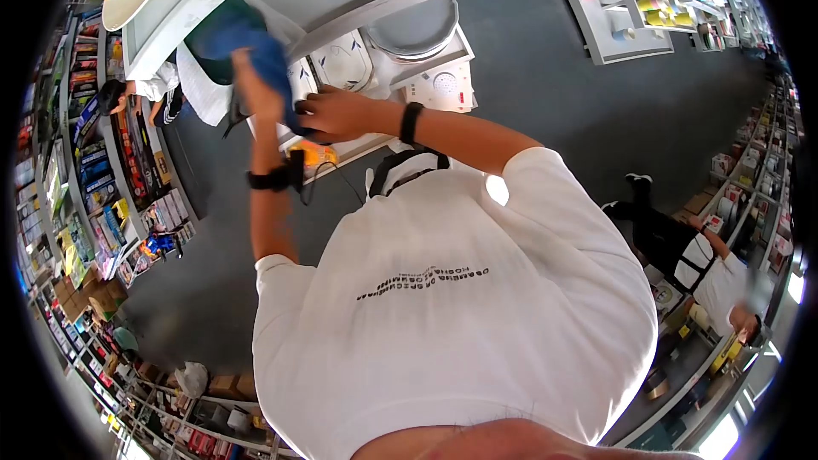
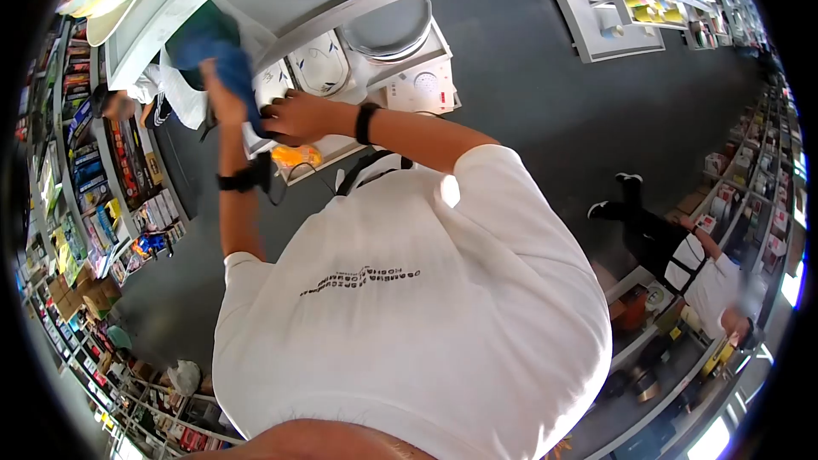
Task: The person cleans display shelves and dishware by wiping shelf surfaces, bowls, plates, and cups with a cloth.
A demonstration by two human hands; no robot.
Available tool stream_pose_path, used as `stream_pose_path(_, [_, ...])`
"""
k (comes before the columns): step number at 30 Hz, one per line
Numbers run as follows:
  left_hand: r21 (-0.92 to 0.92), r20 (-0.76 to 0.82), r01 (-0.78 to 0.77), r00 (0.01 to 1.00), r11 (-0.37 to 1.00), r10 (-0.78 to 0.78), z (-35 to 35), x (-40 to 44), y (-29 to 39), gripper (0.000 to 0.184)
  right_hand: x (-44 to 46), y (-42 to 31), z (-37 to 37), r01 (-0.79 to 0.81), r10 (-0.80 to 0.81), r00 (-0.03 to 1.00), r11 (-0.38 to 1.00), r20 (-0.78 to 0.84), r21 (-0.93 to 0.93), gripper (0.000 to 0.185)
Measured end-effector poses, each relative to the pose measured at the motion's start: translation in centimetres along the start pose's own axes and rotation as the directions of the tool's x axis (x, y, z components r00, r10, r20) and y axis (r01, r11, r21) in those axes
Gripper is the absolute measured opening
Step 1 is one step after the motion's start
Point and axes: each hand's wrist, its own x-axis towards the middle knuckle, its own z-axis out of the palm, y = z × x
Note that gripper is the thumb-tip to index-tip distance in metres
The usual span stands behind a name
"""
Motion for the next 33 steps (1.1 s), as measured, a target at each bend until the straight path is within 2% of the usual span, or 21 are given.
stream_pose_path(2, [0.255, 0.211, -0.444, 0.892, 0.859, 0.399, 8.0, -6.7, 0.3, 0.03, -4.3, 3.2, 2.5, -0.138, 0.137, 0.99, 0.99, 0.014, 0.01, 0.027])
stream_pose_path(3, [0.111, 0.168, -0.193, 0.971, 0.975, 0.173, 8.8, -7.1, -0.8, 0.031, -5.8, 4.2, 1.7, -0.224, 0.222, 0.973, 0.974, 0.07, 0.025, 0.029])
stream_pose_path(5, [-0.129, 0.126, 0.289, 0.954, 0.949, -0.273, 9.7, -7.4, -2.1, 0.031, -8.5, 6.7, 1.1, -0.473, 0.457, 0.881, 0.862, 0.127, 0.181, 0.037])
stream_pose_path(6, [-0.134, 0.118, 0.296, 0.952, 0.946, -0.281, 10.0, -8.2, -1.5, 0.031, -9.9, 7.9, 1.8, -0.607, 0.595, 0.791, 0.73, 0.146, 0.316, 0.042])
stream_pose_path(8, [-0.125, 0.014, 0.465, 0.884, 0.877, -0.467, 11.2, -7.2, 0.7, 0.032, -12.3, 11.3, 4.1, -0.628, 0.819, 0.477, 0.064, 0.319, 0.775, 0.049])
stream_pose_path(9, [-0.081, 0.002, 0.445, 0.895, 0.892, -0.446, 11.3, -6.7, 0.0, 0.033, -11.2, 9.7, 0.5, -0.646, 0.794, 0.345, -0.185, 0.5, 0.74, 0.063])
stream_pose_path(10, [-0.085, 0.003, 0.442, 0.896, 0.893, -0.444, 11.3, -5.9, -0.6, 0.033, -12.3, 10.9, 0.9, -0.715, 0.726, 0.378, -0.165, 0.575, 0.68, 0.077])
stream_pose_path(12, [0.268, 0.05, 0.085, 0.994, 0.96, -0.102, 11.3, -4.6, -1.9, 0.034, -9.6, 8.9, -3.1, -0.731, 0.587, 0.359, -0.307, 0.725, 0.61, 0.085])
stream_pose_path(14, [0.336, -0.02, 0.082, 0.997, 0.938, -0.08, 12.3, -3.8, 3.0, 0.034, -10.2, 12.9, 2.7, -0.717, 0.527, 0.44, -0.282, 0.727, 0.638, 0.092])
stream_pose_path(15, [0.671, 0.041, -0.145, 0.986, 0.727, 0.159, 12.3, -2.9, 3.8, 0.036, -8.5, 10.9, 2.4, -0.684, 0.662, 0.428, -0.208, 0.616, 0.699, 0.093])
stream_pose_path(16, [0.874, 0.189, -0.323, 0.914, 0.363, 0.358, 12.5, -1.9, 4.0, 0.039, -7.1, 10.0, 1.3, -0.756, 0.583, 0.462, -0.134, 0.668, 0.64, 0.094])
stream_pose_path(17, [0.9, 0.283, -0.36, 0.911, 0.245, 0.298, 12.4, -0.7, 2.0, 0.05, -6.2, 10.0, 2.9, -0.875, 0.592, 0.378, -0.023, 0.712, 0.483, 0.089])
stream_pose_path(18, [0.901, 0.356, -0.395, 0.91, 0.18, 0.213, 11.7, -0.1, -0.5, 0.059, -6.5, 10.6, 4.5, -0.869, 0.481, 0.491, 0.325, 0.726, 0.373, 0.078])
stream_pose_path(20, [0.923, 0.351, -0.366, 0.927, 0.119, 0.129, 12.1, -0.1, -0.8, 0.066, -7.7, 8.7, 3.9, -0.752, 0.585, 0.631, 0.623, 0.509, 0.217, 0.066])
stream_pose_path(21, [0.92, 0.359, -0.373, 0.925, 0.121, 0.129, 12.3, -0.1, -1.1, 0.066, -8.9, 9.4, 4.6, -0.756, 0.592, 0.627, 0.617, 0.506, 0.216, 0.066])
stream_pose_path(23, [0.92, 0.362, -0.384, 0.91, 0.08, 0.204, 12.4, -0.3, -1.7, 0.067, -12.6, 11.3, 6.6, -0.705, 0.74, 0.671, 0.618, 0.044, 0.348, 0.052])
stream_pose_path(24, [0.924, 0.351, -0.374, 0.912, 0.083, 0.212, 12.6, -0.5, -2.0, 0.067, -11.1, 8.1, -1.1, -0.802, 0.83, 0.416, 0.142, 0.372, 0.581, 0.035])
stream_pose_path(26, [0.859, 0.421, -0.476, 0.866, 0.19, 0.27, 13.9, -0.5, -2.0, 0.066, -13.7, 8.8, -2.9, -0.508, 0.855, 0.405, -0.085, 0.325, 0.857, 0.035])
stream_pose_path(27, [0.82, 0.462, -0.529, 0.837, 0.217, 0.295, 14.5, -0.5, -2.2, 0.065, -12.2, 6.8, -8.6, -0.418, 0.843, 0.291, -0.313, 0.452, 0.853, 0.041])
stream_pose_path(30, [0.675, 0.616, -0.694, 0.717, 0.251, 0.326, 17.9, -0.7, -0.9, 0.061, -15.4, 10.3, -12.3, -0.097, 0.851, 0.332, -0.398, 0.407, 0.912, 0.055])
stream_pose_path(33, [0.641, 0.63, -0.701, 0.713, 0.312, 0.307, 21.3, -0.3, -0.2, 0.058, -16.0, 13.9, -13.1, -0.151, 0.852, 0.444, -0.234, 0.278, 0.96, 0.065])
